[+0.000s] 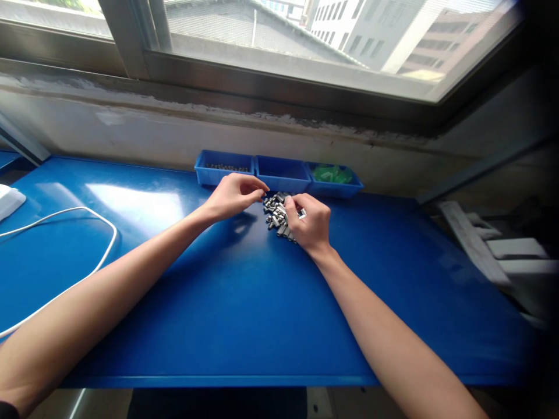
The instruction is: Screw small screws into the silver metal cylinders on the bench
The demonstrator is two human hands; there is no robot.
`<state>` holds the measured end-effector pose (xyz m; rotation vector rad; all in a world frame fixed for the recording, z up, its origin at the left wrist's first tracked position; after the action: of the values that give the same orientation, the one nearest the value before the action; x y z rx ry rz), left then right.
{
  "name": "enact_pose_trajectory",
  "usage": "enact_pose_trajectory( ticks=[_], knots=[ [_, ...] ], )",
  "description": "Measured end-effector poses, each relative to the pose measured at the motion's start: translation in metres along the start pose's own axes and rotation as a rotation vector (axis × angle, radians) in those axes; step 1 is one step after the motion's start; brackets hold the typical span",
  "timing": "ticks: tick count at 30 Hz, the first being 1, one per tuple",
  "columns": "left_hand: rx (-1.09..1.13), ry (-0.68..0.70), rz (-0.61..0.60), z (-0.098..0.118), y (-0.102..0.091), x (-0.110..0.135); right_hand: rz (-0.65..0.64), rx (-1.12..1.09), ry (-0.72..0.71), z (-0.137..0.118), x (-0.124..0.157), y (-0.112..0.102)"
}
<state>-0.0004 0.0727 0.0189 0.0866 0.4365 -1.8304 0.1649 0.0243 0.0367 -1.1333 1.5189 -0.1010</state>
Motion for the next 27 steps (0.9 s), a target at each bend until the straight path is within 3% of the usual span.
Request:
enact_pose_trajectory(
  ticks=[6,11,19,23,27],
  knots=[
    [-0.29,0.254,-0.226,0.018,0.031,0.013,0.049,-0.046,0.245,0.025,-0.001,-0.006],
    [-0.402,0.372,-0.366,0.019,0.047,0.023,0.048,-0.066,0.271,0.029,0.0,-0.005],
    [-0.398,0.288,-0.313,0.011,0.038,0.016,0.045,-0.066,0.225,0.024,0.0,-0.005],
    [-0.214,0.135,-0.182,0.009,0.024,0.01,0.037,-0.069,0.171,0.017,-0.001,-0.005],
    [0.065,-0.047,-0.207,0.004,0.025,0.008,0.038,-0.08,0.139,0.013,-0.002,-0.006]
  ],
)
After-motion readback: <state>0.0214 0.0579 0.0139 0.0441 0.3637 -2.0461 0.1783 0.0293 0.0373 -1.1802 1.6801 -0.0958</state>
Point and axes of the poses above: each hand's wrist, its own x-axis away from the middle knuckle, its own y-axis out of the palm, z = x × y, the point moved 10 cm from there along -x, towards the middle knuckle, and after that the axes turned 7 degrees about x, right-handed, at the moved point
